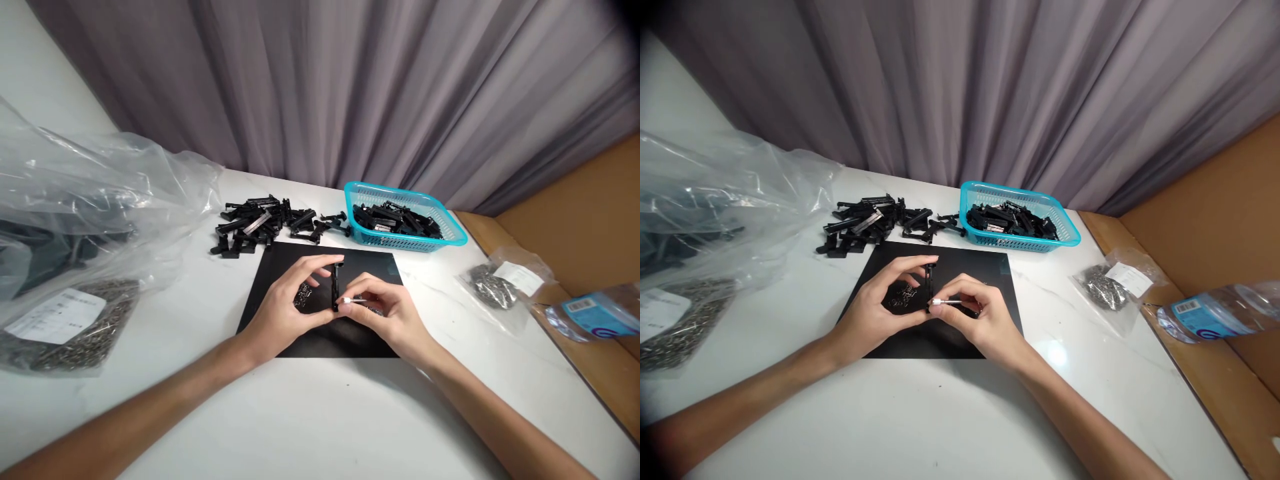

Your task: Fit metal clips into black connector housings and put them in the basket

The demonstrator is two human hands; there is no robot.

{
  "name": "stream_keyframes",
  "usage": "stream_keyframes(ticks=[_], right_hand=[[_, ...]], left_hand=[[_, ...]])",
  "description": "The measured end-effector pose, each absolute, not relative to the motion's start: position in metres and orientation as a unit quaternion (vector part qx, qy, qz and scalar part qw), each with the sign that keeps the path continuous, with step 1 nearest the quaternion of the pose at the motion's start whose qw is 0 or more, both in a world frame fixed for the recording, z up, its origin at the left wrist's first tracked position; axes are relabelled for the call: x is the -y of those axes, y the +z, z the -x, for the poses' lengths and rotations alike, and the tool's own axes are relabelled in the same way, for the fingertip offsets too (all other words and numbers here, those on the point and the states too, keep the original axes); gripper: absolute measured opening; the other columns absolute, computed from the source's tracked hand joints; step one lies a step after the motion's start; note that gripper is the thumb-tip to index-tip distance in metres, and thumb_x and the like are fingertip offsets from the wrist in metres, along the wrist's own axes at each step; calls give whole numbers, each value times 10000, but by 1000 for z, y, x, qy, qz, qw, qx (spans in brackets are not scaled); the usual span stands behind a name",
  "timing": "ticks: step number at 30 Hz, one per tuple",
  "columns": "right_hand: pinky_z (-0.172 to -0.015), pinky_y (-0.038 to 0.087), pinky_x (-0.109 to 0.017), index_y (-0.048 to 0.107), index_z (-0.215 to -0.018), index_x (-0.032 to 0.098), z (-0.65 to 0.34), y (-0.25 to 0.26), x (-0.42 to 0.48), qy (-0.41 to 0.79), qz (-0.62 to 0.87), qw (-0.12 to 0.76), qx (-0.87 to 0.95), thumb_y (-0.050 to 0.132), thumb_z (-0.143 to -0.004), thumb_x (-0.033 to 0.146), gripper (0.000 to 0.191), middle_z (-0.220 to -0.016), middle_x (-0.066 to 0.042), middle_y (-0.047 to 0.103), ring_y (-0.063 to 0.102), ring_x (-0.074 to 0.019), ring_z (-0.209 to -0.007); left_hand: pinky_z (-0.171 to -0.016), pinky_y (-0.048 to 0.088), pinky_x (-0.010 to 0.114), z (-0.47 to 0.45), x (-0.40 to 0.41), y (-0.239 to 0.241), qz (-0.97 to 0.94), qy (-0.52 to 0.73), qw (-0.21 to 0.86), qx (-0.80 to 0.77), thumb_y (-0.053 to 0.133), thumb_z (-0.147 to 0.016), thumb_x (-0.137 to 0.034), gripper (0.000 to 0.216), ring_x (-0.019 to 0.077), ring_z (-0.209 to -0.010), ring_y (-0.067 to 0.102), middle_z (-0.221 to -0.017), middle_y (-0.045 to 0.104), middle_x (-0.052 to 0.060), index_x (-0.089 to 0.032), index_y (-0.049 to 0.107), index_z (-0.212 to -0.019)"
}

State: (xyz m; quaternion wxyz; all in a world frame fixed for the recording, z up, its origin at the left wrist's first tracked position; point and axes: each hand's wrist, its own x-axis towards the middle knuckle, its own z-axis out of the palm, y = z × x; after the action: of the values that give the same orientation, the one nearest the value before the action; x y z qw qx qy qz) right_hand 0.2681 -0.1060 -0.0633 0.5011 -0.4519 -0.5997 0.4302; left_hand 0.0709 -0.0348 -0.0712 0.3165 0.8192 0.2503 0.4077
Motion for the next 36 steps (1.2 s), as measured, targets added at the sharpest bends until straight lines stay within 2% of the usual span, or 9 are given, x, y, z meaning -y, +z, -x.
stream_keyframes(ticks=[7, 12, 16, 18, 21, 27, 33, 36], right_hand=[[-848, 514, -321, 771, -954, 266, -277, -55, 105, 380, 455, 444, 672, 742, -943, 315, 59, -993, -22, 654, 639, -166, -937], [-907, 476, -386, 768, -959, 277, -281, -55, 106, 322, 481, 400, 711, 715, -964, 343, 85, -1013, -28, 671, 645, -192, -970], [-922, 479, -382, 751, -937, 256, -280, -55, 106, 340, 480, 402, 701, 721, -957, 338, 90, -1028, -34, 681, 645, -194, -988], [-922, 492, -374, 735, -918, 240, -279, -56, 105, 367, 472, 413, 687, 744, -934, 340, 102, -1011, -37, 686, 647, -197, -983], [-899, 515, -360, 708, -909, 227, -278, -57, 103, 417, 469, 425, 653, 797, -880, 361, 164, -982, -32, 692, 650, -196, -958], [-900, 533, -379, 697, -839, 208, -279, -59, 101, 491, 476, 407, 606, 852, -801, 451, 291, -931, -26, 720, 670, -197, -899], [-871, 528, -354, 696, -853, 210, -275, -61, 103, 486, 482, 396, 612, 865, -786, 454, 304, -917, -15, 727, 679, -194, -893], [-879, 522, -346, 691, -878, 210, -277, -55, 104, 469, 488, 388, 625, 853, -807, 455, 302, -940, -16, 730, 679, -198, -918]], left_hand=[[-863, 575, 288, -71, 34, -73, -820, 414, 307, -251, 811, -799, -95, 692, 160, -1026, 634, -1250, 648, 12, -320, 552, -1399], [-923, 590, 338, -71, 35, -74, -822, 413, 297, -256, 808, -808, -110, 681, 176, -1042, 659, -1288, 655, 24, -322, 553, -1403], [-1031, 583, 384, -70, 37, -74, -835, 421, 274, -226, 774, -839, -108, 680, 235, -1298, 609, -1471, 597, 56, -300, 523, -1441], [-1105, 550, 417, -69, 37, -75, -845, 422, 249, -214, 752, -847, -95, 688, 248, -1373, 572, -1497, 589, 62, -281, 504, -1462], [-1159, 514, 441, -67, 36, -74, -859, 425, 204, -200, 737, -850, -89, 660, 243, -1337, 613, -1449, 636, 67, -258, 516, -1449], [-1046, 603, 428, -65, 33, -71, -874, 443, 124, -158, 764, -803, -101, 632, 255, -1208, 700, -1336, 710, 93, -217, 560, -1390], [-980, 644, 371, -62, 32, -72, -885, 438, 73, -137, 748, -808, -97, 628, 238, -1148, 738, -1281, 736, 96, -214, 548, -1392], [-993, 635, 369, -62, 32, -71, -885, 431, 97, -146, 764, -803, -116, 630, 239, -1150, 735, -1288, 731, 85, -222, 555, -1388]])
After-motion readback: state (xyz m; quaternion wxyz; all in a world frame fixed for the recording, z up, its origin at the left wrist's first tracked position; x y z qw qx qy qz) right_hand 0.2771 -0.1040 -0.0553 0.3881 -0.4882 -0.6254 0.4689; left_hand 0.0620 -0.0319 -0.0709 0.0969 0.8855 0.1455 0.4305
